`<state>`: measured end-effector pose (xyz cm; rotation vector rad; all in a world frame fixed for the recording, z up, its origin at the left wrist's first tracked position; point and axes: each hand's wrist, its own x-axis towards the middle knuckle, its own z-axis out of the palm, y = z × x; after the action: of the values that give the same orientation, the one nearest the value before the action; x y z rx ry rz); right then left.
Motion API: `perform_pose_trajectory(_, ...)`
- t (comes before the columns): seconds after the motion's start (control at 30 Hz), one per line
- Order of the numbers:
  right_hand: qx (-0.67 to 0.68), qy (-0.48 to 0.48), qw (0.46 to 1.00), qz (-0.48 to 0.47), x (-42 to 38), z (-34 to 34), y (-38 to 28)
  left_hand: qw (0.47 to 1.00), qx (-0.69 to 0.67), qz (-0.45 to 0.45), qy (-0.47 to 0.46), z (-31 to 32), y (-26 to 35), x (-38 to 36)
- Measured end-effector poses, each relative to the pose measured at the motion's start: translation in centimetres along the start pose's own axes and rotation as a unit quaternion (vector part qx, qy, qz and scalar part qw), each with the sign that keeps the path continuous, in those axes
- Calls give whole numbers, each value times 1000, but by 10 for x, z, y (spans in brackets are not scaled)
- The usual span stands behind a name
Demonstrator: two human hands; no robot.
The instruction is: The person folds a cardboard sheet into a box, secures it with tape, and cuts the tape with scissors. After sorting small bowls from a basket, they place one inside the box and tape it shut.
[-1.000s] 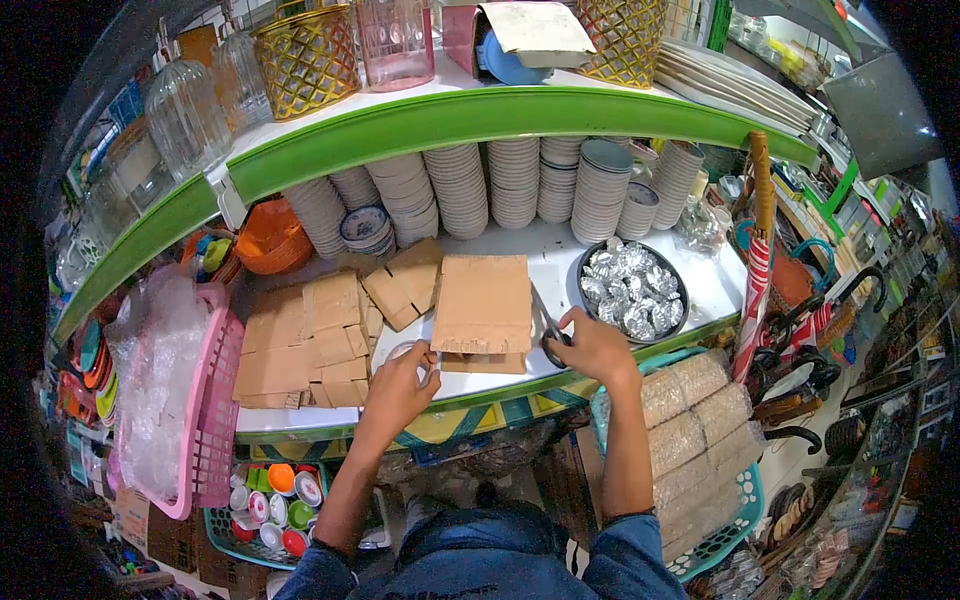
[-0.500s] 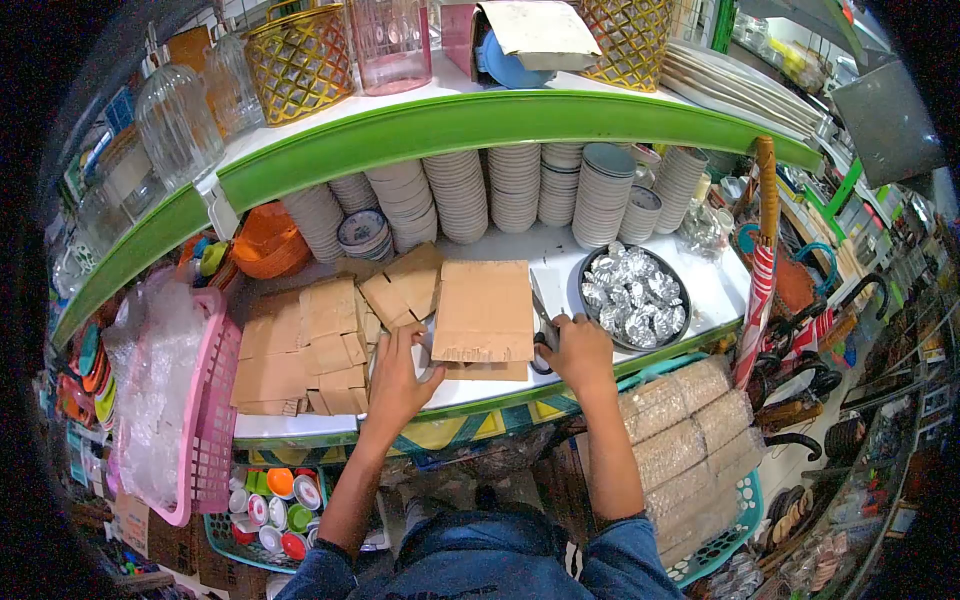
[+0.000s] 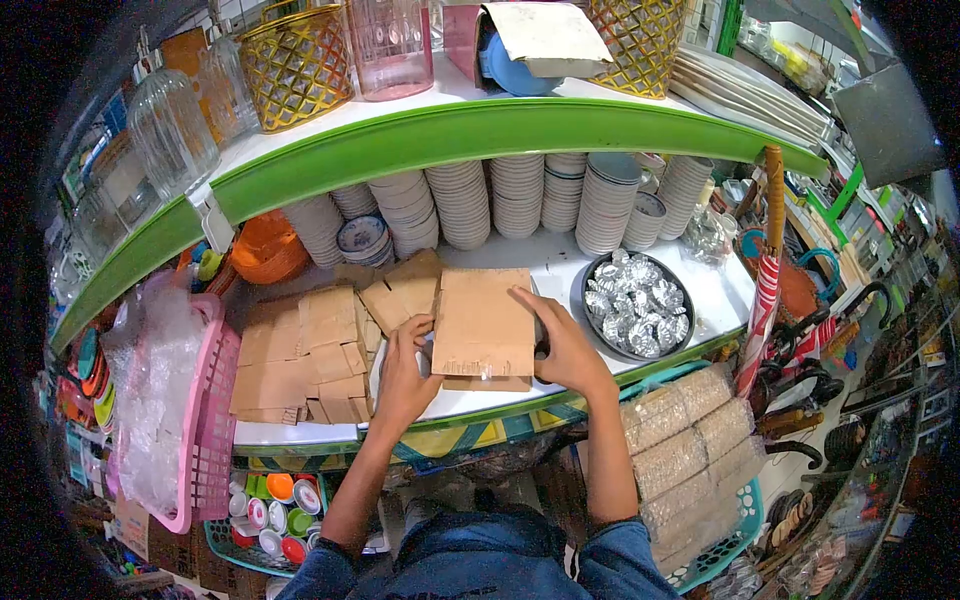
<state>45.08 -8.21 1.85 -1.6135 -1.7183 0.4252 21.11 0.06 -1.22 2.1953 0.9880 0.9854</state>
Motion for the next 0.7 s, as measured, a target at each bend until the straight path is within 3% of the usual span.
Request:
perform_pose_trajectory(0.13,93,4,996,10,2,-6,-6,1000,-23,0,16,7,-15,-4)
perform_pose_trajectory(0.27,195,25,980,33,0,-2,5,995,-63,67,28,5,-11,-2)
perform_pose_trajectory(0.33,297,47,954,-10,-3,3,17,993,-59,101,18,1,-4,-1)
perform_pose_trajectory(0.4,304,63,950,-27,-5,8,23,987,-57,150,26,0,0,0)
perform_pose_trajectory(0.53,363,121,924,-14,-11,20,23,984,-112,140,3,-1,-6,-5)
perform_pose_trajectory(0.6,371,124,920,-8,-14,24,22,966,-162,203,-6,-3,-6,-7)
perform_pose_trajectory(0.7,389,122,913,3,-16,27,18,966,-105,237,-1,-2,-11,-10)
